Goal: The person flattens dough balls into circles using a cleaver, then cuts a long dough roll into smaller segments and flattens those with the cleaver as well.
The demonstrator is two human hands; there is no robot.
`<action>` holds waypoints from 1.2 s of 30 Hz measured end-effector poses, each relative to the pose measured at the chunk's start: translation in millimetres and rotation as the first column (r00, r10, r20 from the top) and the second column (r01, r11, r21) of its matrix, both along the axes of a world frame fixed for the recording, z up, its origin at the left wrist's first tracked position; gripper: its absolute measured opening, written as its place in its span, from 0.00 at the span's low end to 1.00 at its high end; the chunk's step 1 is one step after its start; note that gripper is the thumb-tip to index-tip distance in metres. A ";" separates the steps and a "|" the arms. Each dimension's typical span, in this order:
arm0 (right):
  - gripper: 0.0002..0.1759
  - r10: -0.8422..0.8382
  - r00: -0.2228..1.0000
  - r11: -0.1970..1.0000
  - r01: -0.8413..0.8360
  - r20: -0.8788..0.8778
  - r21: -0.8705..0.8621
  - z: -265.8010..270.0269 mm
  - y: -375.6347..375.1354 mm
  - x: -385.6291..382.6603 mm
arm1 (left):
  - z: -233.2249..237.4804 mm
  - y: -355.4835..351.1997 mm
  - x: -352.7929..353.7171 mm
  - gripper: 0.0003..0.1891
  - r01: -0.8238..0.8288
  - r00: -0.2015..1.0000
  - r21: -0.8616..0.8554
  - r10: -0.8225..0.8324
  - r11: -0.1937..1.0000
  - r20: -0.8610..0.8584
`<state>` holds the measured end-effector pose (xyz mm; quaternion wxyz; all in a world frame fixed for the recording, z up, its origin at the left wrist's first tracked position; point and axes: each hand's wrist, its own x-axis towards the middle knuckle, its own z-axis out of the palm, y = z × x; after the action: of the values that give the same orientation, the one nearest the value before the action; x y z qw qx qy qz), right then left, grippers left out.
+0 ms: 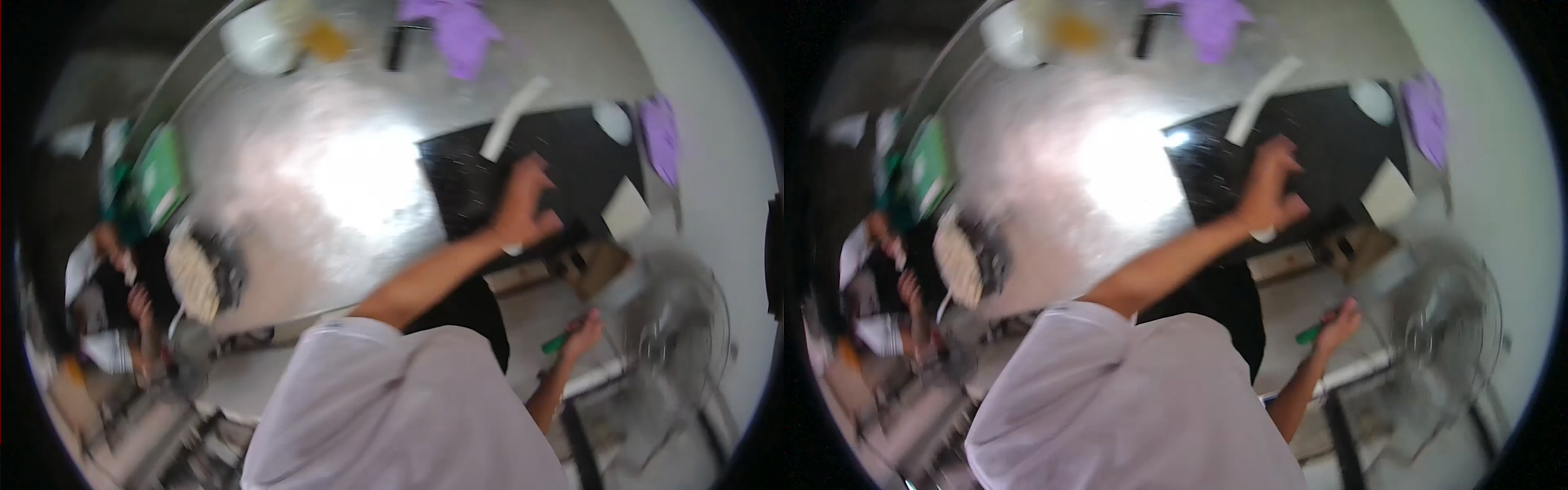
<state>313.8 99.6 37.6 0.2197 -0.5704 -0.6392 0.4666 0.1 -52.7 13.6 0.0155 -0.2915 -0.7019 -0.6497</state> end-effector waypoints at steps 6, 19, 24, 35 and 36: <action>0.19 -0.152 0.988 0.985 0.150 -0.016 -0.080 5.7 -113.7 67.8 | 27.8 -1.8 -63.7 0.28 -0.262 0.943 0.139 0.222 0.955 0.249; 0.25 0.229 0.933 0.973 -0.211 0.279 -0.095 1.3 -124.7 54.8 | -25.3 37.3 -7.0 0.27 -0.086 0.846 0.115 0.011 0.990 0.533; 0.30 0.695 0.716 0.711 -0.697 -0.064 -0.090 -27.4 -76.7 -57.5 | 12.1 10.3 23.0 0.44 -0.023 0.999 -0.385 0.004 0.922 -0.049; 0.41 0.722 0.595 0.661 -0.745 0.353 -0.095 -21.8 -50.0 -108.0 | 2.6 26.3 24.8 0.61 0.046 0.763 -0.971 -0.636 0.235 -0.118; 0.41 0.719 0.599 0.662 -0.745 0.352 -0.085 -23.8 -44.7 -111.8 | 4.9 33.9 18.8 0.62 0.038 0.757 -0.963 -0.637 0.268 -0.147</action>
<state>202.0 54.9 13.8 -0.0903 -0.3243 -0.8611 0.3811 18.9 -18.9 18.6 -0.1111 -0.5584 -0.8219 -0.0189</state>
